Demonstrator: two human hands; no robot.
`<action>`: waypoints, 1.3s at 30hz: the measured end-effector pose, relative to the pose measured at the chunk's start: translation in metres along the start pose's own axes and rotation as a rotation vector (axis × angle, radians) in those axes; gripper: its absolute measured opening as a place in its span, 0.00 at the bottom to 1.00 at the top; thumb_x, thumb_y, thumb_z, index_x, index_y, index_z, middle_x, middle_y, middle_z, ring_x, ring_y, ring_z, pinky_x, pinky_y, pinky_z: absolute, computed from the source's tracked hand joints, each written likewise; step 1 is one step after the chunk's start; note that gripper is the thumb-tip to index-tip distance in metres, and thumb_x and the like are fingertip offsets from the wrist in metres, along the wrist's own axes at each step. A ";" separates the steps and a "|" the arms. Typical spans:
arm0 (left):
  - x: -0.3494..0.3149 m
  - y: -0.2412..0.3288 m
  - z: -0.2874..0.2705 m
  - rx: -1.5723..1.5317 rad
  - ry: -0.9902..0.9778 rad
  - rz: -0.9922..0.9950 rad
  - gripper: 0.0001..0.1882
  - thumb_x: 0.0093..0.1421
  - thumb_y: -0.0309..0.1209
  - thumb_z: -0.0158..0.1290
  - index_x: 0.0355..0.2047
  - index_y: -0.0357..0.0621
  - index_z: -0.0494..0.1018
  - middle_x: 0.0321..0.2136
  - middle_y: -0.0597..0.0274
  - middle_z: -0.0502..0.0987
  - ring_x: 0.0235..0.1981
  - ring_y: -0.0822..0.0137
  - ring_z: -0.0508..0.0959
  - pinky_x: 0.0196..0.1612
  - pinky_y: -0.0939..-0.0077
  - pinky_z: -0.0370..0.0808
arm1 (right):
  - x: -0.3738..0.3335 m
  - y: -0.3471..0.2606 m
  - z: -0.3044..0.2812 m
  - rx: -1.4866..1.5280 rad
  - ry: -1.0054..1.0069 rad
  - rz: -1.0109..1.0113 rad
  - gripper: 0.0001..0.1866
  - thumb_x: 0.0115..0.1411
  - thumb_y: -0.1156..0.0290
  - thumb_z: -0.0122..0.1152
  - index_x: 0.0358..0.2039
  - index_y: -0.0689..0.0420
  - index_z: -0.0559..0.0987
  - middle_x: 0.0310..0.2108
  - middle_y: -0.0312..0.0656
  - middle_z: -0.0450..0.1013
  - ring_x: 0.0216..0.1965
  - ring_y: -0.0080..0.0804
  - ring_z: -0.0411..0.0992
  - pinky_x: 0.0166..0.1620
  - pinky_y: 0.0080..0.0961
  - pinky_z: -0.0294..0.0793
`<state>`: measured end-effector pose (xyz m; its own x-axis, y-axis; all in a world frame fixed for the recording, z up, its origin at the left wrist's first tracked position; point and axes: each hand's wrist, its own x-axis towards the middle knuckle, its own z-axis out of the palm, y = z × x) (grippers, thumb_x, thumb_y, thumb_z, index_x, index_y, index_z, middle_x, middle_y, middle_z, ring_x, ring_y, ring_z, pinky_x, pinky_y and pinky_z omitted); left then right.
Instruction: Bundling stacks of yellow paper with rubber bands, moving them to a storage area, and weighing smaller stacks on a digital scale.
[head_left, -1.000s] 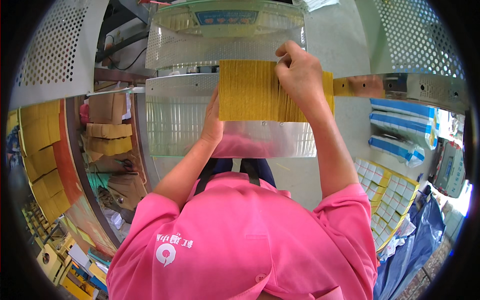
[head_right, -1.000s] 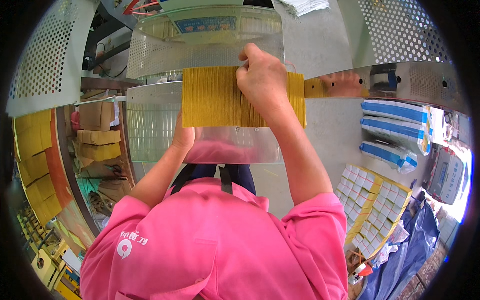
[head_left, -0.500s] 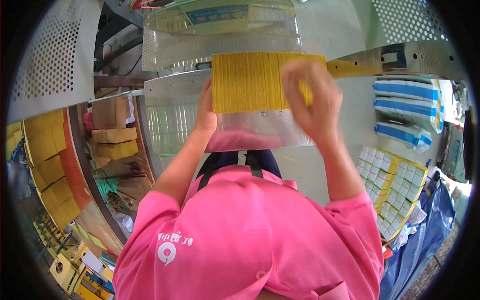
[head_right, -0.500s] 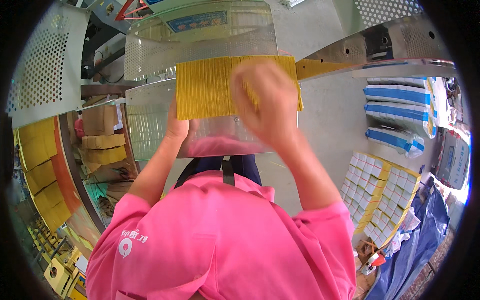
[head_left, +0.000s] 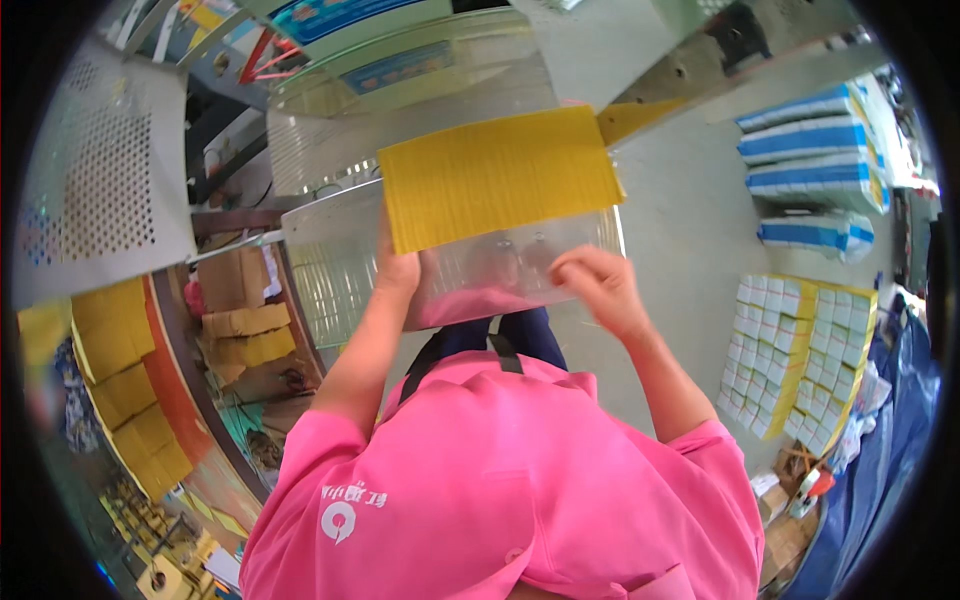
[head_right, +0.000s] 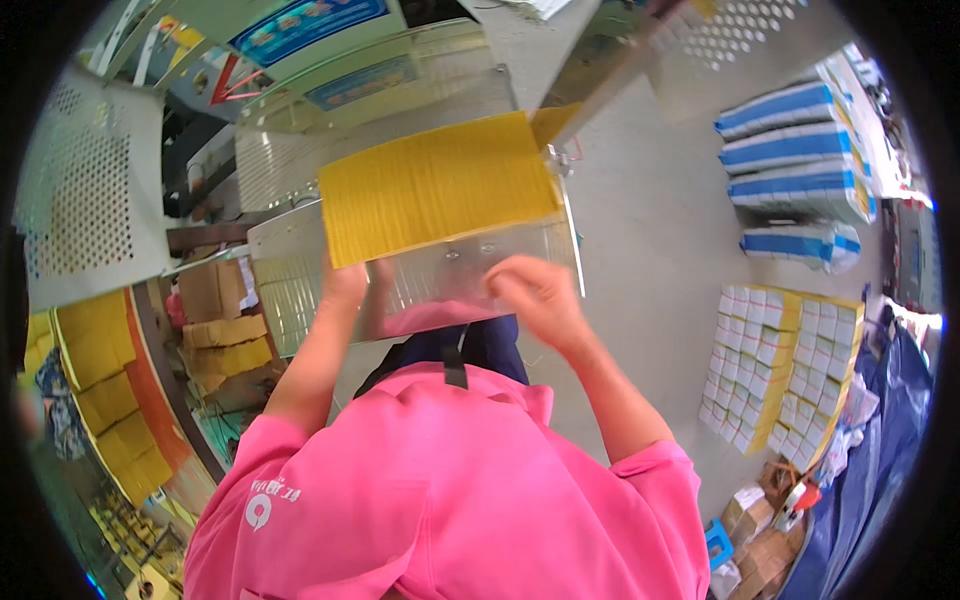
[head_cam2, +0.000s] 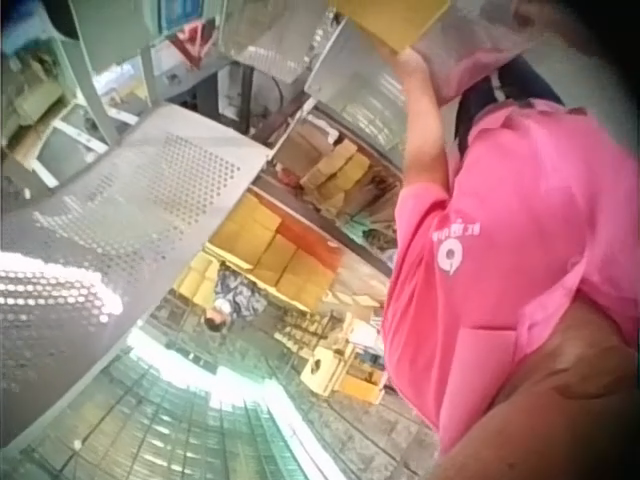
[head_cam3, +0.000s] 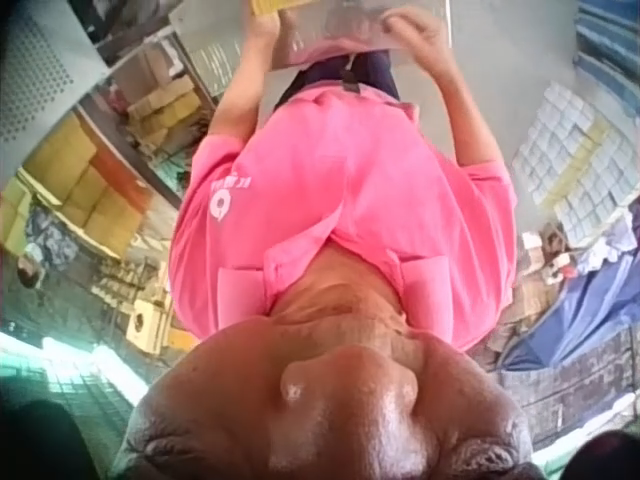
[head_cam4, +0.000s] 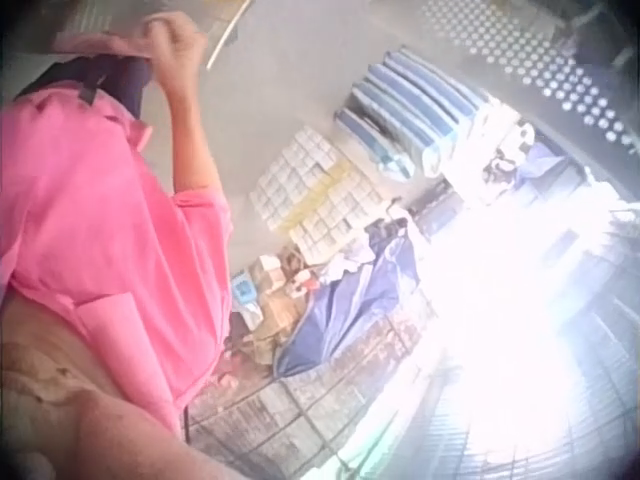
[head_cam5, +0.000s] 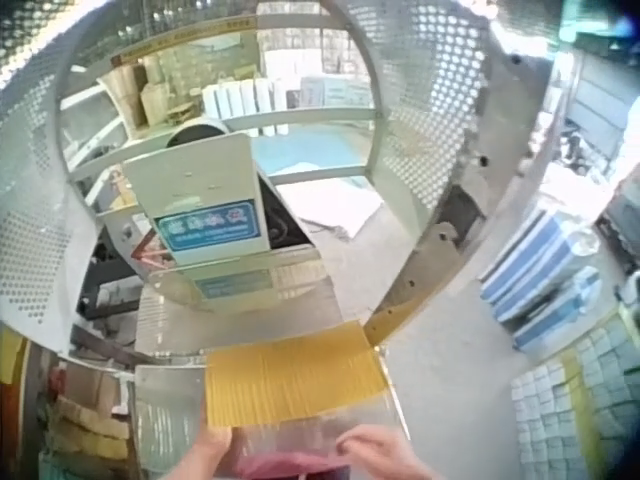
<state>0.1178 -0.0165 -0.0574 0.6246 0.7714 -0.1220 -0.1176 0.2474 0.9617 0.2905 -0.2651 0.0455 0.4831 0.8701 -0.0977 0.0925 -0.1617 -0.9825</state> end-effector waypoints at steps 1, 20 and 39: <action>-0.001 0.000 -0.002 0.042 0.031 0.007 0.25 0.69 0.44 0.44 0.58 0.40 0.65 0.53 0.64 0.71 0.54 0.71 0.70 0.58 0.73 0.65 | -0.007 0.017 -0.018 0.115 0.170 0.148 0.08 0.56 0.79 0.56 0.36 0.64 0.79 0.31 0.41 0.79 0.34 0.34 0.77 0.41 0.27 0.75; -0.023 0.144 0.012 0.108 0.035 -0.497 0.35 0.69 0.60 0.30 0.61 0.48 0.65 0.52 0.65 0.73 0.50 0.71 0.74 0.49 0.74 0.72 | 0.060 -0.054 -0.012 -0.405 0.225 -0.043 0.18 0.58 0.59 0.63 0.38 0.63 0.76 0.29 0.52 0.73 0.30 0.52 0.73 0.36 0.41 0.72; -0.031 0.077 -0.033 0.212 0.154 -0.410 0.38 0.68 0.62 0.34 0.59 0.41 0.68 0.52 0.60 0.74 0.53 0.66 0.72 0.57 0.70 0.66 | 0.070 0.039 -0.014 0.356 0.151 0.159 0.20 0.69 0.66 0.48 0.57 0.63 0.72 0.54 0.39 0.72 0.56 0.28 0.67 0.59 0.25 0.63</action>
<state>0.0642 -0.0019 0.0123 0.4627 0.7172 -0.5210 0.2841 0.4367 0.8535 0.3399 -0.2175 0.0023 0.5914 0.7652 -0.2544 -0.2878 -0.0944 -0.9530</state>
